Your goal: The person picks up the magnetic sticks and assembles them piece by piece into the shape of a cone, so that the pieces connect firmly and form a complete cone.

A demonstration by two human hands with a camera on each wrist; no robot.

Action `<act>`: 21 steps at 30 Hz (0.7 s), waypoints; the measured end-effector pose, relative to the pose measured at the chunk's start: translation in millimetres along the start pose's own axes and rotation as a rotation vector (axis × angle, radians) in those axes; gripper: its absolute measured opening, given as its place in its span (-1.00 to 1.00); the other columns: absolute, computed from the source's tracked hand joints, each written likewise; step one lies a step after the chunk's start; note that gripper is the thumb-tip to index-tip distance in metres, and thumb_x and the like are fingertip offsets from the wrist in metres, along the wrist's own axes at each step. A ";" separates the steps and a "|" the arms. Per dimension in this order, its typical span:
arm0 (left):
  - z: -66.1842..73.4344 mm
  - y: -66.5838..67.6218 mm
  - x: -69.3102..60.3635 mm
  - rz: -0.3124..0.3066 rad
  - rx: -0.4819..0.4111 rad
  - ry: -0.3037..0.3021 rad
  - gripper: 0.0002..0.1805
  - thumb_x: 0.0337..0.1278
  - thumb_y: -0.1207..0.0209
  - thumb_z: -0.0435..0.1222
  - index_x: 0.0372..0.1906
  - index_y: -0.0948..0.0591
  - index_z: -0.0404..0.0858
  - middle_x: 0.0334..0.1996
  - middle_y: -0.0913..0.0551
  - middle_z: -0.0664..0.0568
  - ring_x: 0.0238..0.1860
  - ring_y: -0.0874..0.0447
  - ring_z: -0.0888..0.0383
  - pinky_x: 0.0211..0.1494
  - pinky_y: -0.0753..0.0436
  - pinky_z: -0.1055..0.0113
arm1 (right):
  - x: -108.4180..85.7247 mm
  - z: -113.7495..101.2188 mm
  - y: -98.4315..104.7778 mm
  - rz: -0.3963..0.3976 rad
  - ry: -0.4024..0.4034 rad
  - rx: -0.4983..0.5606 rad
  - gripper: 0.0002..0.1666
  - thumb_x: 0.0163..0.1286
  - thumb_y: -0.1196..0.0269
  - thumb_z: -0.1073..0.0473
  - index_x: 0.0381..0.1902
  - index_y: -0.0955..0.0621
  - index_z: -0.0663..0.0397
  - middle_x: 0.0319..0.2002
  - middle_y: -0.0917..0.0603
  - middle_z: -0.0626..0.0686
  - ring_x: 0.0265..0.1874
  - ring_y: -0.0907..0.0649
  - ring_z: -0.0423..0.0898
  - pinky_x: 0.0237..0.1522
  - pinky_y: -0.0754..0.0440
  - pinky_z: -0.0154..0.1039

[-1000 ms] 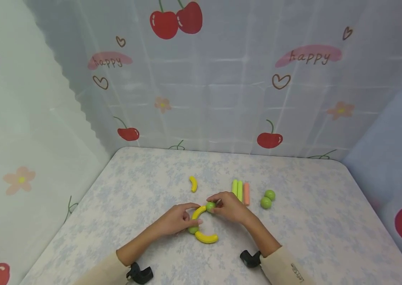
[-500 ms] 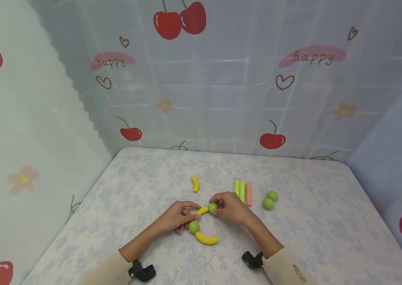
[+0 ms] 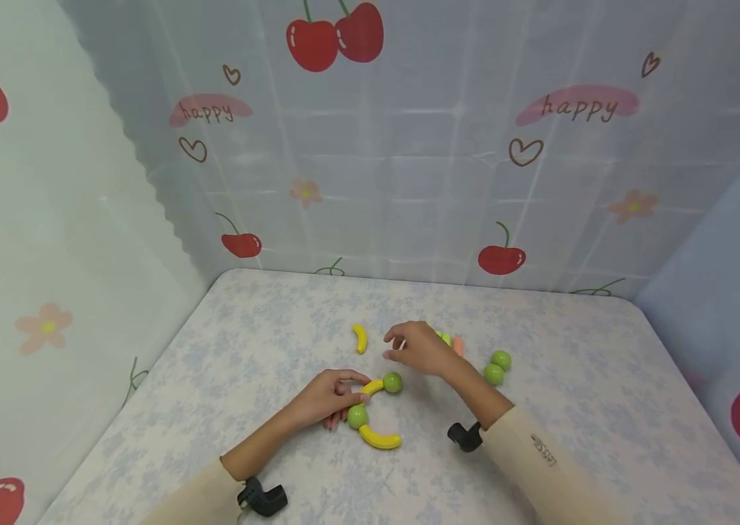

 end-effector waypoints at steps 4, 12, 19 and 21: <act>-2.6 -0.2 0.2 0.002 -0.002 0.000 -0.68 0.41 -0.25 -0.08 0.18 -0.65 -0.01 -0.73 -0.61 0.03 -0.87 -0.43 0.22 -0.79 -0.46 0.37 | 24.5 2.5 3.3 -0.023 -0.004 -0.042 -0.71 0.39 -0.38 0.19 -0.04 -0.72 0.29 -0.26 -0.75 0.09 -0.31 -0.71 -0.05 -0.28 -0.70 -0.18; -2.9 -1.0 -0.4 0.003 -0.012 0.001 -0.69 0.39 -0.26 -0.08 0.16 -0.65 0.01 -0.73 -0.61 0.02 -0.87 -0.42 0.21 -0.79 -0.46 0.37 | 63.5 18.5 -10.2 -0.066 -0.085 -0.054 -0.81 0.39 -0.39 0.16 -0.18 -0.75 0.20 -0.31 -0.75 0.06 -0.48 -0.69 -0.09 -0.41 -0.65 -0.25; -0.7 0.3 -0.3 0.004 -0.015 -0.010 -0.68 0.39 -0.26 -0.09 0.16 -0.65 -0.02 -0.73 -0.61 0.03 -0.87 -0.42 0.21 -0.79 -0.45 0.38 | 88.9 16.6 -17.9 -0.081 -0.144 -0.133 -0.76 0.32 -0.46 0.07 -0.30 -0.77 0.16 -0.40 -0.72 -0.01 -0.59 -0.61 -0.17 -0.51 -0.57 -0.28; -0.6 0.5 -0.1 0.003 -0.018 -0.014 -0.68 0.40 -0.26 -0.09 0.16 -0.65 -0.03 -0.73 -0.61 0.03 -0.87 -0.42 0.22 -0.79 -0.45 0.38 | 94.6 16.7 -20.2 -0.089 -0.174 -0.153 -0.75 0.29 -0.48 0.03 -0.36 -0.77 0.12 -0.45 -0.70 -0.04 -0.60 -0.59 -0.16 -0.52 -0.55 -0.29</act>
Point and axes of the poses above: each hand's wrist, its own x-axis towards the middle knuckle, its own y-axis out of the back of the hand, z = x × y, the point moved 3 cm from there along x, towards the middle knuckle
